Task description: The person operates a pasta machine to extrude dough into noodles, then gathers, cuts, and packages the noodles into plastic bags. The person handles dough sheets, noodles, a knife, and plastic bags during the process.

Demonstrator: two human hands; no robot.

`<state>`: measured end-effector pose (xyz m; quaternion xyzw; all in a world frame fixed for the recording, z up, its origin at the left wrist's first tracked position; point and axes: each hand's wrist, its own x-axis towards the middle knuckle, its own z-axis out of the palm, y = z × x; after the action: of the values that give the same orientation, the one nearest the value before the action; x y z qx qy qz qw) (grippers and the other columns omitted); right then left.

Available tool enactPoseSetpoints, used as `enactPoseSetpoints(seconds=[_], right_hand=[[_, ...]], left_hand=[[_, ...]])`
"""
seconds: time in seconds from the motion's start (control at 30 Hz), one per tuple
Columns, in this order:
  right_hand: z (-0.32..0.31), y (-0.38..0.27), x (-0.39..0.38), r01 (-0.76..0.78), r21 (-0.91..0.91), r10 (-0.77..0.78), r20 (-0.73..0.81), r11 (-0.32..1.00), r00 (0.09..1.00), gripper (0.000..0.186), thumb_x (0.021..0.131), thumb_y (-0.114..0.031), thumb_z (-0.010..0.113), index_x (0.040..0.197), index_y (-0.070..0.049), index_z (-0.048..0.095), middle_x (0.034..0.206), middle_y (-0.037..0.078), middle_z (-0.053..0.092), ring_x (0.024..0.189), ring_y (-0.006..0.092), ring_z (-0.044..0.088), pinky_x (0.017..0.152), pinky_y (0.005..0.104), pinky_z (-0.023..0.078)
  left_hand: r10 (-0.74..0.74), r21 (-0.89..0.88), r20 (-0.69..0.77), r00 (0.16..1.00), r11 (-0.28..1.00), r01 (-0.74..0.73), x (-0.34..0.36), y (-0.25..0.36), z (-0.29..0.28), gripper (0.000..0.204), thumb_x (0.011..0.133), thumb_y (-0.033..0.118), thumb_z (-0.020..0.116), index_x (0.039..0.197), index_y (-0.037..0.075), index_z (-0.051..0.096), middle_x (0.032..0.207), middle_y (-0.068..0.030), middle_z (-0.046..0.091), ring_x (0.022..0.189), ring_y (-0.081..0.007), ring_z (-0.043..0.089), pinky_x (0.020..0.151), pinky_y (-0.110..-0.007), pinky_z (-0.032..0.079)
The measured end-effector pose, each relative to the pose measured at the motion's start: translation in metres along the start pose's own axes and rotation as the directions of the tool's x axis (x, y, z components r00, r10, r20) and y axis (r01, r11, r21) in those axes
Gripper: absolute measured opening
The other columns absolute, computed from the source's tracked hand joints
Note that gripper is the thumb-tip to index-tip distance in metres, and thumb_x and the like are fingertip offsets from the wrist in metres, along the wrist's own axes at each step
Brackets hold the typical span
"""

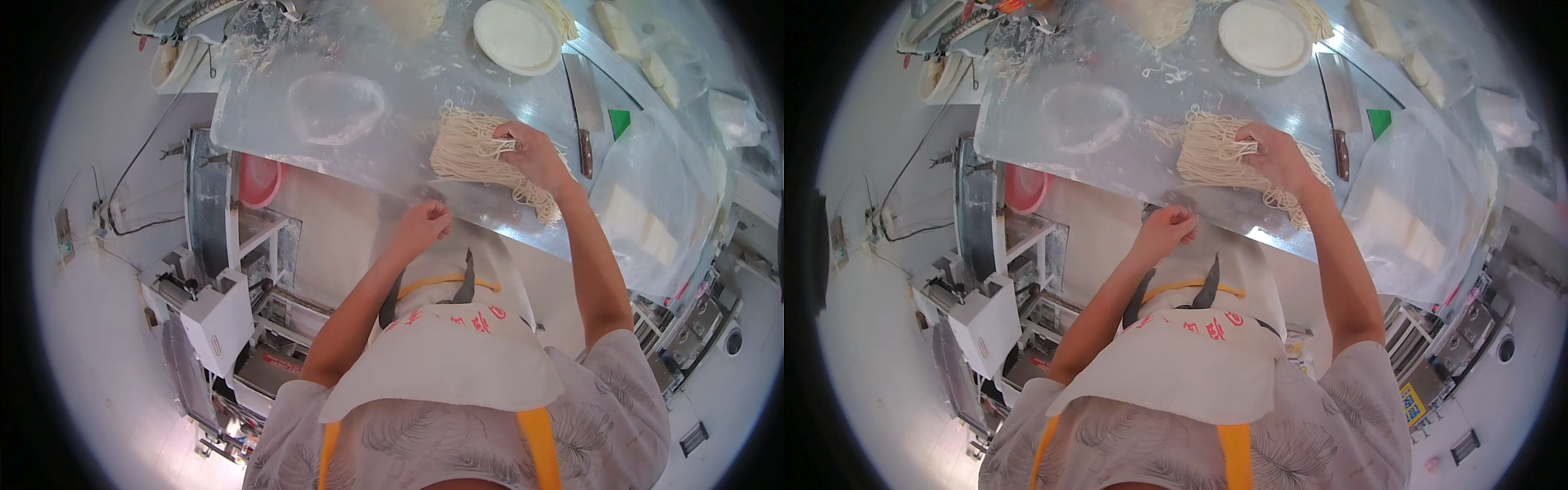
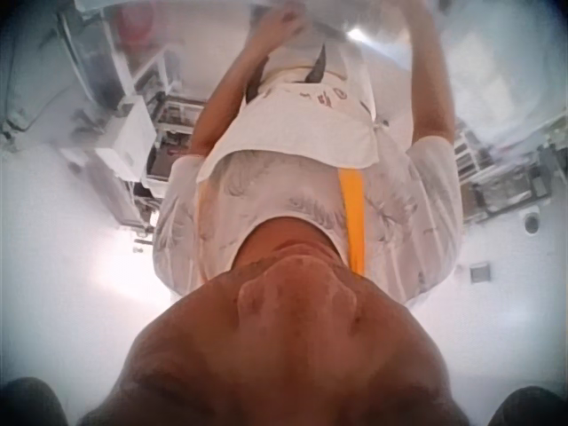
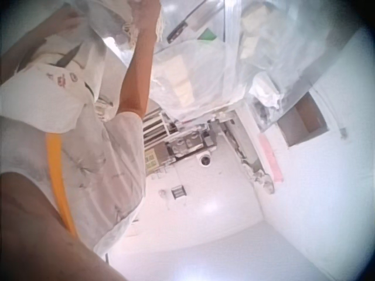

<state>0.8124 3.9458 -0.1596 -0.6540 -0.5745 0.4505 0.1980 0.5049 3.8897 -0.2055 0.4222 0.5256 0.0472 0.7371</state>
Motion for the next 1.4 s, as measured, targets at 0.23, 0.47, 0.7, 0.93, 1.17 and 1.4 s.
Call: enactPoseSetpoints(seconds=[0.23, 0.47, 0.7, 0.93, 1.17, 1.4], right_hand=[[0.005, 0.027, -0.003, 0.005, -0.381, -0.029, -0.057, 0.924, 0.998, 0.103, 0.066, -0.032, 0.096, 0.152, -0.01, 0.044, 0.144, 0.019, 0.052, 0.141, 0.0383, 0.041, 0.116, 0.0495, 0.037], [0.014, 0.028, -0.002, -0.026, -0.34, 0.067, 0.109, 0.94, 0.992, 0.104, 0.065, -0.028, 0.096, 0.151, -0.005, 0.043, 0.137, 0.021, 0.06, 0.126, 0.0393, 0.057, 0.11, 0.0436, 0.045], [-0.012, 0.005, -0.018, -0.146, 0.114, 0.132, 0.123, 0.983, 0.984, 0.065, 0.069, -0.02, 0.085, 0.125, 0.004, 0.065, 0.11, 0.015, 0.073, 0.099, 0.0243, 0.069, 0.095, 0.0359, 0.054], [-0.038, 0.012, -0.034, -0.145, 0.412, 0.149, 0.022, 0.899, 0.989, 0.058, 0.072, -0.008, 0.08, 0.128, 0.002, 0.067, 0.11, 0.005, 0.074, 0.098, 0.015, 0.068, 0.092, 0.0312, 0.054], [-0.1, -0.057, -0.072, -0.011, 0.569, 0.033, -0.028, 0.822, 0.999, 0.057, 0.073, -0.001, 0.078, 0.128, 0.003, 0.065, 0.112, 0.006, 0.074, 0.1, 0.0154, 0.069, 0.093, 0.0309, 0.054], [-0.148, -0.162, -0.094, 0.153, 0.537, -0.075, -0.164, 0.83, 0.984, 0.069, 0.069, 0.003, 0.075, 0.136, 0.006, 0.059, 0.12, 0.01, 0.072, 0.108, 0.0202, 0.07, 0.099, 0.0334, 0.052]], left_hand=[[-0.028, -0.68, 0.077, 0.997, 0.729, 0.073, 0.054, 0.007, 0.066, 0.028, 0.101, 0.011, 0.062, 0.125, -0.002, 0.057, 0.125, -0.012, 0.063, 0.111, -0.0196, 0.064, 0.099, -0.033, 0.054], [0.128, -0.818, 0.053, 0.99, 0.574, -0.03, 0.085, 0.011, 0.088, 0.029, 0.099, 0.001, 0.053, 0.128, 0.001, 0.057, 0.127, -0.0084, 0.063, 0.116, -0.0218, 0.061, 0.109, -0.04, 0.047], [0.126, -0.827, 0.016, 0.992, 0.559, -0.058, 0.075, 0.04, 0.092, 0.033, 0.099, 0.002, 0.054, 0.131, -0.002, 0.056, 0.131, -0.0107, 0.064, 0.119, -0.0227, 0.062, 0.109, -0.04, 0.048], [0.083, -0.668, 0.076, 0.994, 0.744, -0.011, 0.071, 0.027, 0.085, 0.028, 0.097, 0.006, 0.059, 0.125, -0.001, 0.059, 0.122, -0.0106, 0.065, 0.112, -0.0194, 0.063, 0.103, -0.036, 0.052], [0.05, -0.386, -0.031, 0.998, 0.921, -0.058, 0.025, 0.011, 0.054, 0.019, 0.096, 0.009, 0.065, 0.113, 0.0, 0.066, 0.112, -0.0082, 0.067, 0.105, -0.0172, 0.066, 0.097, -0.033, 0.054], [0.079, -0.237, -0.133, 0.988, 0.965, -0.109, -0.021, 0.026, -0.018, 0.012, 0.1, 0.012, 0.063, 0.105, 0.002, 0.068, 0.102, -0.0054, 0.07, 0.094, -0.0147, 0.068, 0.085, -0.03, 0.056]])
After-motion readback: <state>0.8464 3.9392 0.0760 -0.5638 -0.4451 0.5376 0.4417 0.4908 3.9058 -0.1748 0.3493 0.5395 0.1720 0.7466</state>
